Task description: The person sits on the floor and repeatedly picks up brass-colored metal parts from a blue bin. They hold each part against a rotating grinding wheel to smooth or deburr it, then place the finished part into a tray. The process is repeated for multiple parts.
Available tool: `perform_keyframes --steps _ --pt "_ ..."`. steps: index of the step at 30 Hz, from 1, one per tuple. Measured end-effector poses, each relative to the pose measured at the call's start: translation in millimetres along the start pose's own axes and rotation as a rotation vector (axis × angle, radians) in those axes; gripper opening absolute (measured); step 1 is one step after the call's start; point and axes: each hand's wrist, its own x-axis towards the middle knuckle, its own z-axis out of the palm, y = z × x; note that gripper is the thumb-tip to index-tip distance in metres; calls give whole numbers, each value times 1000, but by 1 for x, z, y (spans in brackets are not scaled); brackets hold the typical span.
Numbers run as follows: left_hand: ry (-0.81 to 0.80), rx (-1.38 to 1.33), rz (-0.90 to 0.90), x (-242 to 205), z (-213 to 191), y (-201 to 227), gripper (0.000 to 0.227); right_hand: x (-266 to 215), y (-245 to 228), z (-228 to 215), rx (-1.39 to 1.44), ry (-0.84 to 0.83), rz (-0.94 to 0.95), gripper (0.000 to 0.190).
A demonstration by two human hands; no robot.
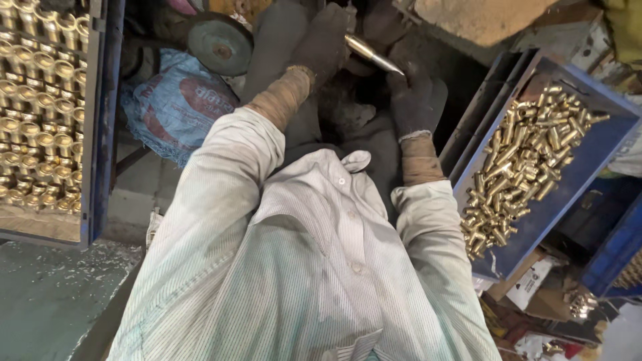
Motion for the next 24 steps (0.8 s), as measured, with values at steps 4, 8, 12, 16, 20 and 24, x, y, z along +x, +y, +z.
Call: perform_keyframes --steps 4,8,12,16,20,24 --pt "-197 -384 -625 -1 -2 6 19 4 -4 10 -2 -88 224 30" --pt "-191 -281 -631 2 15 16 24 3 16 24 571 -213 386 22" --pt "-220 -747 -1023 -8 41 24 29 -4 38 36 918 -207 510 25" --pt "-216 -529 -782 -21 54 9 25 -2 40 46 979 -263 584 29" --pt "-113 -650 -836 -27 44 -9 28 7 32 62 919 -219 421 26" --pt "-37 -917 -984 -21 45 7 38 7 37 52 934 -288 389 16"
